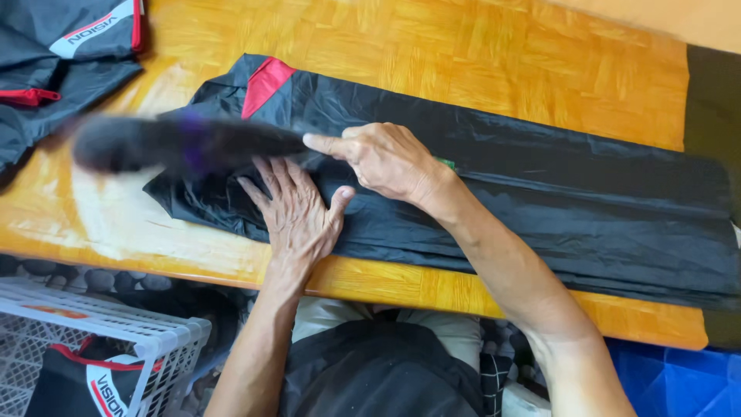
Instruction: The person folds a black and red jacket on a wooden table. They smooth the fabric, fold it into a compact rectangle, and place it into a black VISION-branded pouch.
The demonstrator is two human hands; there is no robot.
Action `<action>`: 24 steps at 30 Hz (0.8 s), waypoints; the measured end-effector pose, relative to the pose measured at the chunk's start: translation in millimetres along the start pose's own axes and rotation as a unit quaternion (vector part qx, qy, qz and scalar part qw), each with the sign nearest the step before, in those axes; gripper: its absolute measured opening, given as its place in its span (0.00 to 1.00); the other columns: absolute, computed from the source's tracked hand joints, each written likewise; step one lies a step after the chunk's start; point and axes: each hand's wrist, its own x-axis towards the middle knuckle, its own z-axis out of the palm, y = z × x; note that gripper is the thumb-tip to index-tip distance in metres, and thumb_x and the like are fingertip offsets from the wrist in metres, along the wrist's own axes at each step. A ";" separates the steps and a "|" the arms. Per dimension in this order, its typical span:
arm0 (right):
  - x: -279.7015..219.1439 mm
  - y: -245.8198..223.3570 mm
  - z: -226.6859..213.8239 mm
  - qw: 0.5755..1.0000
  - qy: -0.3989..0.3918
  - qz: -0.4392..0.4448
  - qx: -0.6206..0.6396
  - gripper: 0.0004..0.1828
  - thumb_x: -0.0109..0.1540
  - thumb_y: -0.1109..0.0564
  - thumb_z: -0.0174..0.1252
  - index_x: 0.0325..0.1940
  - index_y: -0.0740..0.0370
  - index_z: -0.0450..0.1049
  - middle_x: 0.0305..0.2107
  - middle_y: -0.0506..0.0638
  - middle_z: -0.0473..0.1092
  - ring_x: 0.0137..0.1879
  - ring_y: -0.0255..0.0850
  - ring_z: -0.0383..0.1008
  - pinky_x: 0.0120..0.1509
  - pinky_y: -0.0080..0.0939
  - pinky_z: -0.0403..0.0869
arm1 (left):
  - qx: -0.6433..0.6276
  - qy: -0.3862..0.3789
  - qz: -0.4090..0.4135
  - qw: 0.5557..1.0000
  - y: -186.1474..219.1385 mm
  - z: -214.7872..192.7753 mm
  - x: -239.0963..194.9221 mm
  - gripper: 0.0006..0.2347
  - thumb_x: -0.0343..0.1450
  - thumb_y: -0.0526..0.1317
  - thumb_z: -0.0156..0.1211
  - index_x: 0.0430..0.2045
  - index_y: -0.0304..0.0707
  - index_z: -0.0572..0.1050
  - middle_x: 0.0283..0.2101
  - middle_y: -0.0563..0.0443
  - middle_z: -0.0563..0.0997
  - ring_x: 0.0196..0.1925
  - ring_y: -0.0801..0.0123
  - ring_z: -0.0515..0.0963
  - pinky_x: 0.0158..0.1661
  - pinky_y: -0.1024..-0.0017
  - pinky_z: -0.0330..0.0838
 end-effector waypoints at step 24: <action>-286.0 38.6 -53.0 0.756 -0.193 0.620 -0.085 0.43 0.64 0.62 0.40 0.83 0.31 0.49 0.50 0.63 0.76 0.55 0.67 0.78 0.61 0.70 0.75 | 0.027 -0.036 -0.023 0.999 23.3 -22.4 3.8 0.40 0.72 0.71 0.44 0.74 0.41 0.59 0.76 0.26 0.52 0.78 0.32 0.43 0.65 0.26 0.33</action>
